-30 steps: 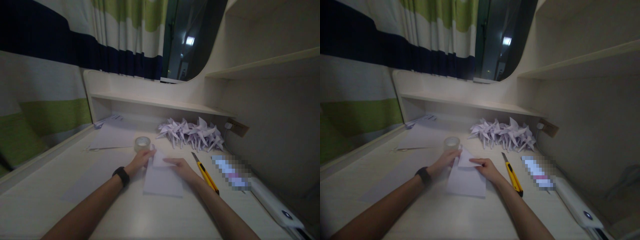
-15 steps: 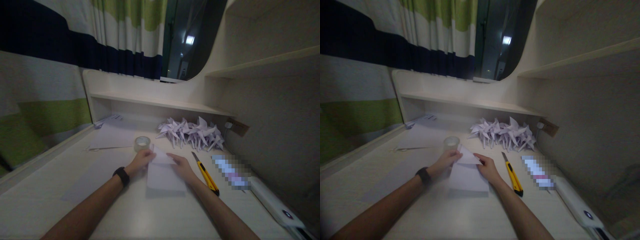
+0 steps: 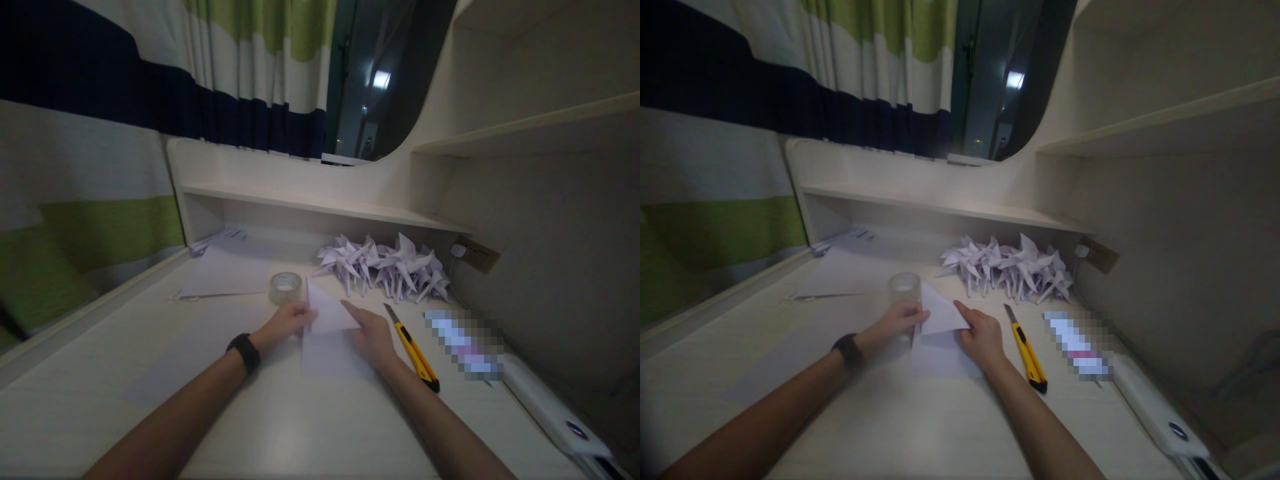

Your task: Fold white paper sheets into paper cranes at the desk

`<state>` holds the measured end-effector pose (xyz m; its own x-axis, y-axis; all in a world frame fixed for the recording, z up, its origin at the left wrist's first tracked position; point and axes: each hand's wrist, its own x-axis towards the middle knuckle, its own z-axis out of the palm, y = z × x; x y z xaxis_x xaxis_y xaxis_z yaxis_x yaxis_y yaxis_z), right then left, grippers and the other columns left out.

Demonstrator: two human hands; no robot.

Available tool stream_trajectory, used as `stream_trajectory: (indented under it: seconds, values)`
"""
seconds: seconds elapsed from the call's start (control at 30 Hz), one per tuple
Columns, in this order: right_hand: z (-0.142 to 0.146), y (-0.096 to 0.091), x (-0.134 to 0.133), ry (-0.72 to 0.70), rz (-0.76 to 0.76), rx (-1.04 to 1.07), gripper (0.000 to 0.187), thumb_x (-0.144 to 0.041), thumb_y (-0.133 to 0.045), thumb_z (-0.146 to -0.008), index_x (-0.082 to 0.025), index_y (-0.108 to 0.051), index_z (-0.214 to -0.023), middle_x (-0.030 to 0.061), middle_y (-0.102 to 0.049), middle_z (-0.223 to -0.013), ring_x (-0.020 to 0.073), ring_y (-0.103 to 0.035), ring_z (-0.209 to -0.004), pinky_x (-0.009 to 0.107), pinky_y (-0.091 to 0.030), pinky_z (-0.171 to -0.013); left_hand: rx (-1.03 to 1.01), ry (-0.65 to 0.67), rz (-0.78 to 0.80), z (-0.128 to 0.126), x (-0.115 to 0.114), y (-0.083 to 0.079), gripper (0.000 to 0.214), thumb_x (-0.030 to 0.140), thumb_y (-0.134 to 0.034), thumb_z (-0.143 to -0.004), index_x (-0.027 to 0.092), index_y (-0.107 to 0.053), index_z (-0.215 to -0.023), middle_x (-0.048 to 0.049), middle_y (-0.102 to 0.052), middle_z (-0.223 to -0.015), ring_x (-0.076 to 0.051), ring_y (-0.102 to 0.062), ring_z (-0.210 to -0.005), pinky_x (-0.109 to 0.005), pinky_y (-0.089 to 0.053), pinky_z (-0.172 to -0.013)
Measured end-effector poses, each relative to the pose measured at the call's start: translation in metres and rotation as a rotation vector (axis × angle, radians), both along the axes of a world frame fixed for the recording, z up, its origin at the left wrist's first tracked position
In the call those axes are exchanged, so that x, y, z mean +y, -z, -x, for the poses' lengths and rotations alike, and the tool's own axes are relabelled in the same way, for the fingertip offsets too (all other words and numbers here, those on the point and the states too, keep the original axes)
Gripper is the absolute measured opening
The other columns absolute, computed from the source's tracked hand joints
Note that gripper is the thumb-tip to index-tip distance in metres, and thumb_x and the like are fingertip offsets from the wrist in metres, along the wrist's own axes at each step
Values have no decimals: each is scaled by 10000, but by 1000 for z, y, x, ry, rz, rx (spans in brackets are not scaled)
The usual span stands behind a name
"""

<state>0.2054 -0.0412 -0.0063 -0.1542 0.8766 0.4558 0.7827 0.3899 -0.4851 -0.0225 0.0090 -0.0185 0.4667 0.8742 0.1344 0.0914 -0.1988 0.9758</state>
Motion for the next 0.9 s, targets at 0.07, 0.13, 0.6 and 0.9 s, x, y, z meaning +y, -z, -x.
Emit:
stream_trajectory:
  seconds: [0.07, 0.13, 0.6, 0.9]
  values:
    - [-3, -1, -1, 10, -68, -91, 652, -122, -529, -646, -241, -590, -1284, 63, -720, -1009, 236, -657, -849, 303, -481, -775, -15, 31, 0, 0, -3, -3, 391, 520, -640, -756, 148, -588, -648, -5, -542, -585, -117, -476, -516, -241, -349, -506]
    - [-6, -3, -2, 3, -118, -152, 668, -116, -525, -642, -240, -578, -1297, 65, -713, -1013, 224, -655, -824, 284, -478, -732, -21, 60, 19, 1, -5, -4, 383, 515, -647, -755, 149, -597, -654, -17, -565, -617, -126, -489, -546, -247, -361, -529]
    - [-1, -8, -9, 18, -226, -452, 681, -113, -545, -661, -222, -529, -1333, 53, -728, -994, 197, -674, -762, 247, -471, -652, 44, 86, 47, 1, -4, -2, 421, 552, -609, -779, 139, -578, -699, 3, -530, -616, -110, -457, -537, -227, -347, -500]
    - [3, -4, -9, 122, -141, -450, 604, -147, -563, -694, -154, -560, -1298, 115, -732, -929, 236, -678, -761, 283, -477, -682, 44, 81, -27, -1, -8, -7, 423, 561, -624, -761, 151, -552, -687, 14, -521, -612, -97, -456, -527, -209, -327, -482]
